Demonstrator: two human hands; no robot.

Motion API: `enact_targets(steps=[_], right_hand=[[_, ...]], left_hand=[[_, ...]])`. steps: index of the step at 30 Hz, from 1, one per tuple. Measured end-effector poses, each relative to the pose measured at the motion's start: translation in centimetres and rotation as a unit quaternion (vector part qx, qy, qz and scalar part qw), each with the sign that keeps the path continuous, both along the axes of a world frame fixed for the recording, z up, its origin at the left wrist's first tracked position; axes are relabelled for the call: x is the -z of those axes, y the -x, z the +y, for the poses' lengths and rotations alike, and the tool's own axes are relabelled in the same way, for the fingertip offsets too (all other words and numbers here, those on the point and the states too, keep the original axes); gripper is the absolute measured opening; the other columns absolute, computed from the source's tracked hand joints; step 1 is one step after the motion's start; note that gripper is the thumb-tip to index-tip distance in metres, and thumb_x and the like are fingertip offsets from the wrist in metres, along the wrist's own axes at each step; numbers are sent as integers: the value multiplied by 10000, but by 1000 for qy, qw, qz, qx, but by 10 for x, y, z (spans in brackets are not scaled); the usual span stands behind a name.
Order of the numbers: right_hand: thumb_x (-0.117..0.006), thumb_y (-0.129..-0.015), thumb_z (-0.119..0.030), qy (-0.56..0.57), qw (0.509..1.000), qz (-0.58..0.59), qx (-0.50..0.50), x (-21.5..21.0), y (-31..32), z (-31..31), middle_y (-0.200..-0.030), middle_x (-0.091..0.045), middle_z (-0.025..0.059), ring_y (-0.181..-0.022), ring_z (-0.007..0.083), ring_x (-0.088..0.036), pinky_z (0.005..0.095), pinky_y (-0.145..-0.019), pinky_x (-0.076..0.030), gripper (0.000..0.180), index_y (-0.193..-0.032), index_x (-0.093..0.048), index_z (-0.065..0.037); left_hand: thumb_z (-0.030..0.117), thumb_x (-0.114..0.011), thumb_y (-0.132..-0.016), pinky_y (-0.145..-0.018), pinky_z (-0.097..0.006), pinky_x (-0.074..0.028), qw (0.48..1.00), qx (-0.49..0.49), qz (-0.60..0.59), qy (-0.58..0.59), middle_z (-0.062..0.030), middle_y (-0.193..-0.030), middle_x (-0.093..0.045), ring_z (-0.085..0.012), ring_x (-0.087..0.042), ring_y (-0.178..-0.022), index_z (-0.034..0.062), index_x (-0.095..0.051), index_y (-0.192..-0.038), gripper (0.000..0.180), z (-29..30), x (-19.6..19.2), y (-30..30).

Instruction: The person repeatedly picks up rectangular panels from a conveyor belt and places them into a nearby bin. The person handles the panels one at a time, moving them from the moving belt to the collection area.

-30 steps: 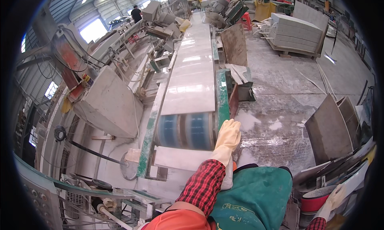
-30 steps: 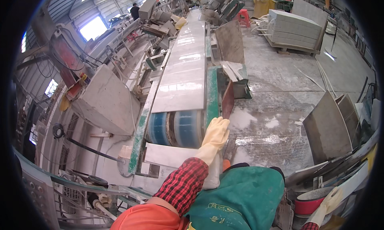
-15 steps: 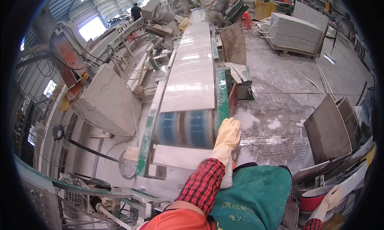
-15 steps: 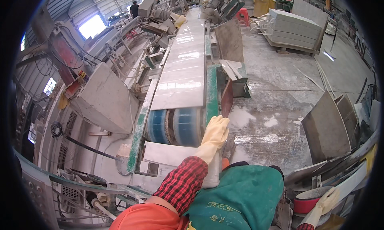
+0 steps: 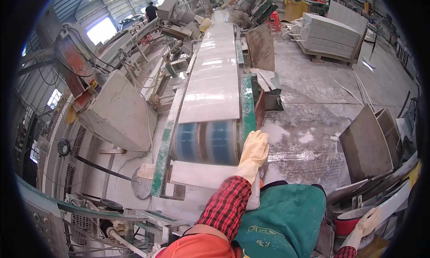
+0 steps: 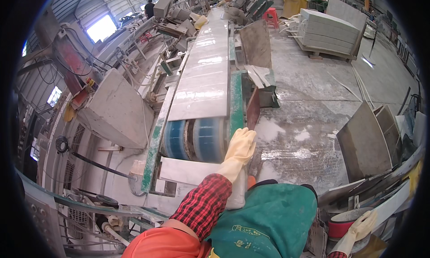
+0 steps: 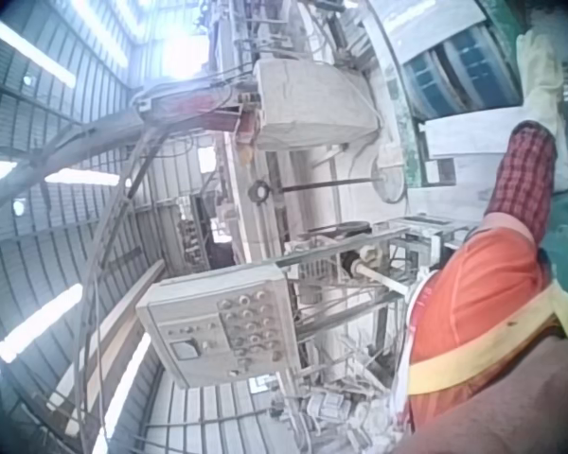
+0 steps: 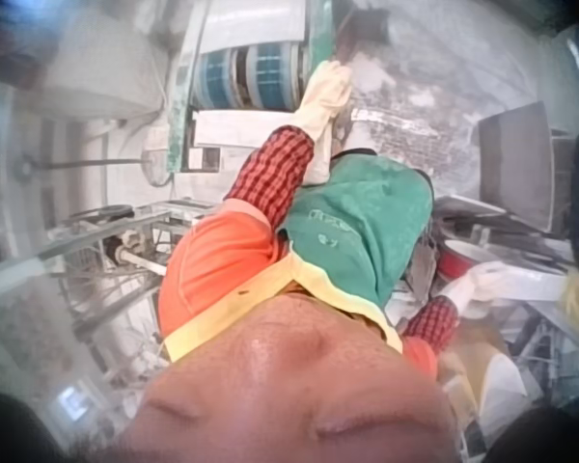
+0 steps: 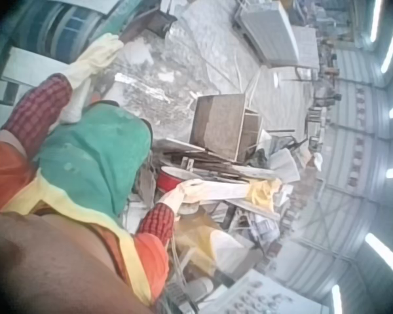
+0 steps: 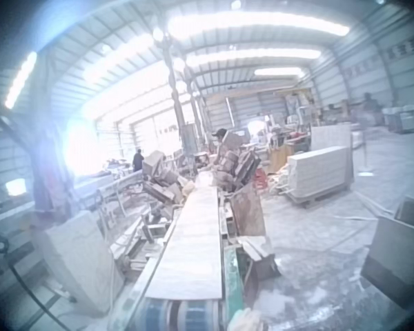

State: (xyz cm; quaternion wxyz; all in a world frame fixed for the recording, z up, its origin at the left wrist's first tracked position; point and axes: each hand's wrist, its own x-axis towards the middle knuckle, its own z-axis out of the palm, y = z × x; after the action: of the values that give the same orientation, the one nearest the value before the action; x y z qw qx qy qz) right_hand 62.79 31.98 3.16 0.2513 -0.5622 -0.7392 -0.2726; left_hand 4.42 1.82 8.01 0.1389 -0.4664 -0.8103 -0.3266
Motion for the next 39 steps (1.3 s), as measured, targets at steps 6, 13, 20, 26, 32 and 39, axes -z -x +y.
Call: enact_targets(steps=[6,13,20,26,32,39], right_hand=[[-500,-1038,-237,2,1000,-9,-5,-4,5,-10,-1299,-620,209,-1213,367,-573,428,-1067,-432,375,-1281,-597,31],[-525,-1026,-313,134,988,74,-9,-20,11,-18,-1294,-614,224,-1210,372,-566,426,-1054,-427,432,-1268,-607,35],[-790,-731,-550,252,930,218,152,13,-72,72,-1262,-617,264,-1169,395,-587,461,-991,-459,793,-1254,-618,21],[-801,-707,-359,347,877,270,195,6,-56,90,-1336,-589,243,-1232,357,-574,426,-1038,-448,813,-1373,-527,17],[-801,-702,-357,354,620,699,-45,-57,-57,53,-1217,-621,62,-1081,225,-596,387,-885,-469,682,-1298,-581,-107],[-697,-788,-132,389,660,631,-120,-150,79,-25,-906,-564,-83,-732,61,-482,238,-618,-369,525,-1307,-630,-173]], left_hand=[[55,-640,-765,-898,-419,-434,1000,-2,-8,2,-129,-880,-575,-332,-548,-940,47,-551,-840,116,0,-4,-2],[56,-642,-771,-905,-422,-434,1000,-5,-2,-18,-133,-904,-591,-339,-549,-953,40,-585,-891,134,-3,-1,-1],[62,-657,-772,-881,-428,-439,999,15,-29,-28,-140,-912,-590,-348,-545,-935,39,-603,-941,179,1,-1,0],[55,-660,-773,-845,-437,-455,998,8,-43,-53,-138,-936,-594,-359,-540,-915,49,-614,-976,208,-10,7,5],[75,-661,-792,-849,-441,-470,997,2,-78,-23,-140,-940,-616,-362,-554,-932,46,-649,-1019,230,-10,6,5],[205,-624,-909,-983,-359,-469,934,-11,-327,-144,-127,-1162,-678,-300,-585,-1156,62,-693,-1151,289,17,5,-11]])
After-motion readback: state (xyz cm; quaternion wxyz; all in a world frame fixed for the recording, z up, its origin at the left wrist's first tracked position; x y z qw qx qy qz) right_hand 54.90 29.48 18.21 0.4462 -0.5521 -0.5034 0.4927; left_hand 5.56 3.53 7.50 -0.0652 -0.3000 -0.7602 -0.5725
